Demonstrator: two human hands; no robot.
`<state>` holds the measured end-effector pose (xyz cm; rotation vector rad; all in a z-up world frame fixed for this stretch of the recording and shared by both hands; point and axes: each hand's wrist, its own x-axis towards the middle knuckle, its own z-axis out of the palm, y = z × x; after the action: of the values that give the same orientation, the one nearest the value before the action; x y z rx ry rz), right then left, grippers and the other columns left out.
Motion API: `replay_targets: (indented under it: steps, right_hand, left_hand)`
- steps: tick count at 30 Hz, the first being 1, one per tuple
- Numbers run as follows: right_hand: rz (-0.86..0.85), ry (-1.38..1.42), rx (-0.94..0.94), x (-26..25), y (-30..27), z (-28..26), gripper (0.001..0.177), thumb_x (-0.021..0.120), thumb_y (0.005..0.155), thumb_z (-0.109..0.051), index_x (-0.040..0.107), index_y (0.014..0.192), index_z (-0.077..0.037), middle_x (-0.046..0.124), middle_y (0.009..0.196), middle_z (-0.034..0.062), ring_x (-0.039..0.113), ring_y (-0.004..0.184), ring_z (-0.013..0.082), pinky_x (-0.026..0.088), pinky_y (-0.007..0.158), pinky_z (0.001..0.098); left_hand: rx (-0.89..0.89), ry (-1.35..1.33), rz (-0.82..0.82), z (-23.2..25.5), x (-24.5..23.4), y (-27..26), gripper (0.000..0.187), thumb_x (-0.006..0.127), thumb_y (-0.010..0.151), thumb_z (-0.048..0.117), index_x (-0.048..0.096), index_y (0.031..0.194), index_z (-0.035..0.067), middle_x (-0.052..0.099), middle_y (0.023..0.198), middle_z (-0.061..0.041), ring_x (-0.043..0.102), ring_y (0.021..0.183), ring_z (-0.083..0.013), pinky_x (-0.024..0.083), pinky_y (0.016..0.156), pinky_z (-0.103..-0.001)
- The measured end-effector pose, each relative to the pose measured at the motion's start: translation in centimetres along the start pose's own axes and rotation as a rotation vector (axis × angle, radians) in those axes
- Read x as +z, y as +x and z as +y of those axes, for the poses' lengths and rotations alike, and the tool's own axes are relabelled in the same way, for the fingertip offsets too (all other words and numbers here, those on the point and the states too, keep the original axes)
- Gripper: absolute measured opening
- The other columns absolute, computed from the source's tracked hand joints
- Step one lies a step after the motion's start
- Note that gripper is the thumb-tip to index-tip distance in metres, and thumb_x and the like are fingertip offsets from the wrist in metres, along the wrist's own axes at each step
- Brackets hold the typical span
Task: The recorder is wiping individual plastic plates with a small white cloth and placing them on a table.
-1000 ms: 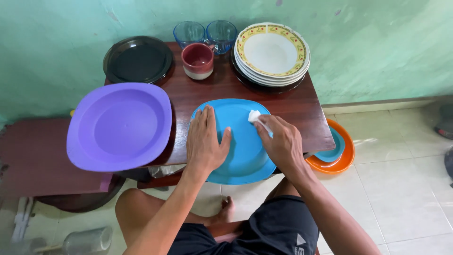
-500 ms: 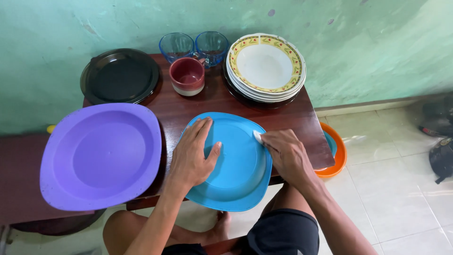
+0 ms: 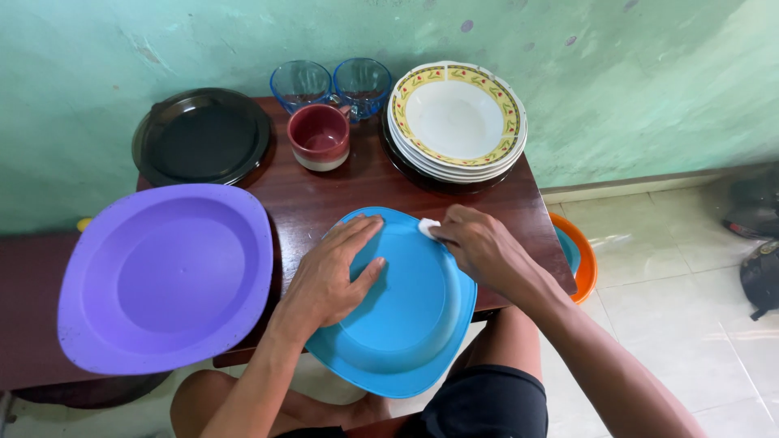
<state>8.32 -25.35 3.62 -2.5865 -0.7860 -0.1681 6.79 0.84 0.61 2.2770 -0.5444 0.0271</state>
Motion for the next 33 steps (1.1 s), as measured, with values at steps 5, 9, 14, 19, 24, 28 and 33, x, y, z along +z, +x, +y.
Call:
replay_targets:
  steps: [5, 9, 14, 19, 24, 28, 33]
  right_hand:
    - [-0.075, 0.014, 0.162, -2.4, -4.1, -1.1, 0.028, 0.066, 0.084, -0.005, 0.076, 0.11, -0.003, 0.064, 0.085, 0.014, 0.065, 0.078, 0.0307, 0.051, 0.071, 0.0424]
    - [-0.144, -0.008, 0.15, -2.7, -3.0, -0.3, 0.026, 0.069, 0.084, -0.008, 0.077, 0.108, -0.004, 0.065, 0.085, 0.0132, 0.066, 0.08, 0.0313, 0.052, 0.072, 0.044]
    - [-0.151, -0.087, 0.059, -0.5, 2.2, 0.7, 0.029, 0.066, 0.082, -0.006, 0.079, 0.108, -0.008, 0.064, 0.086, 0.0142, 0.066, 0.082, 0.0333, 0.052, 0.073, 0.0456]
    - [-0.134, -0.194, 0.014, 1.5, 5.0, 0.1, 0.03, 0.061, 0.082, 0.0, 0.081, 0.102, -0.01, 0.063, 0.09, 0.0136, 0.066, 0.086, 0.0344, 0.051, 0.076, 0.0479]
    - [-0.092, -0.049, -0.002, 0.0, 1.7, 1.1, 0.027, 0.065, 0.083, -0.006, 0.077, 0.106, -0.005, 0.061, 0.087, 0.0151, 0.064, 0.085, 0.0346, 0.051, 0.074, 0.0464]
    - [-0.147, -0.04, 0.074, -2.1, -3.5, -0.4, 0.024, 0.066, 0.088, -0.012, 0.076, 0.108, -0.004, 0.062, 0.083, 0.0146, 0.064, 0.082, 0.0331, 0.05, 0.074, 0.0462]
    - [-0.131, -0.02, 0.14, -2.1, -3.6, -0.5, 0.028, 0.066, 0.085, -0.009, 0.076, 0.11, -0.005, 0.064, 0.084, 0.0146, 0.065, 0.08, 0.0319, 0.05, 0.073, 0.0447]
  left_hand:
    - [0.005, 0.057, 0.048, 0.9, 0.7, 0.9, 0.056, 0.065, 0.097, 0.038, 0.058, 0.14, 0.004, 0.057, 0.146, -0.016, 0.05, 0.136, -0.0377, 0.04, 0.111, -0.048]
    - [-0.101, 0.127, 0.201, 1.0, 1.8, 1.0, 0.05, 0.063, 0.098, 0.04, 0.066, 0.13, 0.001, 0.065, 0.136, -0.018, 0.063, 0.124, -0.0374, 0.053, 0.098, -0.046]
    - [-0.011, 0.062, 0.271, 0.7, 1.6, 1.1, 0.043, 0.066, 0.097, 0.035, 0.072, 0.122, 0.001, 0.07, 0.128, -0.017, 0.063, 0.125, -0.0369, 0.05, 0.103, -0.047]
    - [0.009, 0.037, 0.258, 0.8, 1.2, 1.0, 0.039, 0.069, 0.095, 0.032, 0.073, 0.119, 0.001, 0.071, 0.127, -0.016, 0.063, 0.127, -0.0344, 0.05, 0.103, -0.046]
    - [-0.057, 0.079, 0.224, 1.6, 1.1, 1.3, 0.041, 0.069, 0.092, 0.033, 0.073, 0.12, 0.002, 0.07, 0.128, -0.015, 0.064, 0.122, -0.0343, 0.053, 0.097, -0.047]
    - [-0.169, 0.094, 0.197, 2.6, 0.8, 1.3, 0.045, 0.067, 0.094, 0.035, 0.069, 0.123, 0.001, 0.068, 0.133, -0.013, 0.066, 0.116, -0.0356, 0.054, 0.09, -0.047]
    - [0.021, 0.184, 0.334, 0.4, 2.9, 1.9, 0.046, 0.063, 0.102, 0.038, 0.072, 0.118, -0.005, 0.068, 0.128, -0.023, 0.063, 0.122, -0.039, 0.048, 0.106, -0.046]
